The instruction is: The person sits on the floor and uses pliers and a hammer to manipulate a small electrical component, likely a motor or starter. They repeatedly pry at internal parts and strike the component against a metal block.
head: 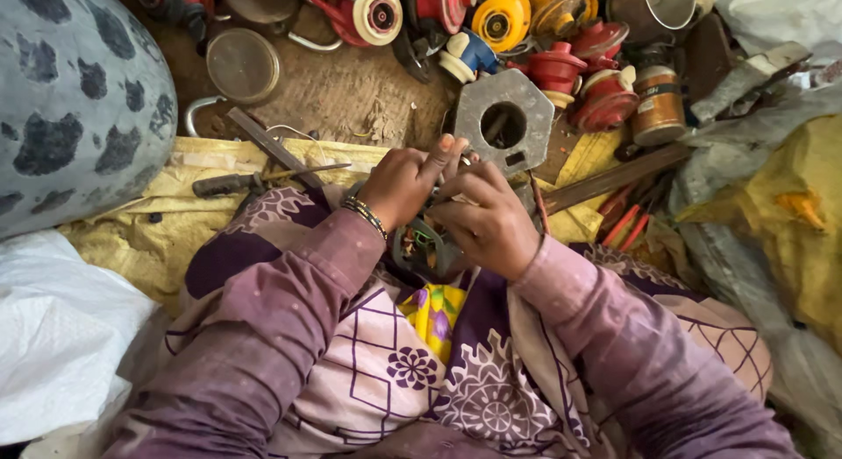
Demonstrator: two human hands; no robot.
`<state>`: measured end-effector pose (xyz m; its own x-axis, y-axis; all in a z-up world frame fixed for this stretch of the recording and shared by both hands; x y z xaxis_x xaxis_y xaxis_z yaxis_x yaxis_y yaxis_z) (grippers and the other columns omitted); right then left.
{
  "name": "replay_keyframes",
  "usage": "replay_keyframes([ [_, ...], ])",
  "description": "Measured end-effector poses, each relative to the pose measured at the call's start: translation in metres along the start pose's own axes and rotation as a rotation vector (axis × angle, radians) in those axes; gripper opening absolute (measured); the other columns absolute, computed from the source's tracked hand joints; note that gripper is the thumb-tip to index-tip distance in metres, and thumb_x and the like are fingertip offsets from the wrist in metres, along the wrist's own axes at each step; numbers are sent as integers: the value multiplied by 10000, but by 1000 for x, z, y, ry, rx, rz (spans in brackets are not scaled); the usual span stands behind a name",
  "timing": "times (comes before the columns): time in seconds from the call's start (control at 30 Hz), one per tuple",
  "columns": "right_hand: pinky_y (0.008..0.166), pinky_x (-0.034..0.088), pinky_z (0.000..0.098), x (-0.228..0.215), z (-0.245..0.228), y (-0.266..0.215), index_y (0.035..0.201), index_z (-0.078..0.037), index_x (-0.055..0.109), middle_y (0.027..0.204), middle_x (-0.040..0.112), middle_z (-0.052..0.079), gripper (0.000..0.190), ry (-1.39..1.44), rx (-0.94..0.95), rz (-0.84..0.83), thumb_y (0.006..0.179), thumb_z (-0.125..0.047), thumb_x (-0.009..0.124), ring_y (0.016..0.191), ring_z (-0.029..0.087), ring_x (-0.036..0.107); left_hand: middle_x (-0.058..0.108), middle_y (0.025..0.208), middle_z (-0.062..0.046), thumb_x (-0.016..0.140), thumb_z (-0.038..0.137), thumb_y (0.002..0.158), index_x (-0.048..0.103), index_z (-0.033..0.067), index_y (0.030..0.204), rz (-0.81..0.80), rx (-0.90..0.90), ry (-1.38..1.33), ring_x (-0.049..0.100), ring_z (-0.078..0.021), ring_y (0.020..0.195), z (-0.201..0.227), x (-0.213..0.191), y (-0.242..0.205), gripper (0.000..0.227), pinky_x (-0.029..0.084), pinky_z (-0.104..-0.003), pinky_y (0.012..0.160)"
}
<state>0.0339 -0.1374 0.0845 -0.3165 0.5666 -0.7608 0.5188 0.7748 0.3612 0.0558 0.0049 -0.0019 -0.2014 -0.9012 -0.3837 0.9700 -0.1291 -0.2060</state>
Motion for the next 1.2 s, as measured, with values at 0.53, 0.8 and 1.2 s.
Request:
replay_keyframes([
  [0.53, 917, 466, 459, -6, -27, -8, 1045, -84, 714, 1064, 570, 143, 297, -22, 308, -200, 787, -174, 832, 1057, 382, 538, 765, 859, -150, 205, 744, 982, 807, 161, 1018, 16, 107, -40, 720, -372, 902, 0, -1, -3, 838, 543, -429, 818],
  [0.8, 894, 473, 443, -8, -23, -10, 978, -75, 660, 1028, 612, 134, 327, 53, 330, -145, 791, -241, 871, 1024, 342, 563, 743, 913, -185, 227, 755, 964, 779, 169, 1118, 59, 110, -31, 692, -409, 917, 0, 0, -1, 820, 534, -456, 778],
  [1.2, 795, 578, 285, -13, 1, -48, 1197, -36, 659, 1058, 753, 57, 302, 349, 696, 186, 910, -96, 733, 884, 149, 688, 721, 780, -212, 238, 762, 958, 806, 96, 867, 26, 36, 26, 714, -402, 806, -3, 0, 0, 879, 537, -461, 731],
])
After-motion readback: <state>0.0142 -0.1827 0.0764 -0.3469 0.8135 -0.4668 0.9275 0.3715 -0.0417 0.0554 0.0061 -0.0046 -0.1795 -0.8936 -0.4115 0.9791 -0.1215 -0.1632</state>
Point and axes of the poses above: each hand's wrist, its own y-axis towards the middle knuckle, its own x-axis out of the palm, z = x × y, the point moved 5 cm from there along y, towards the middle knuckle
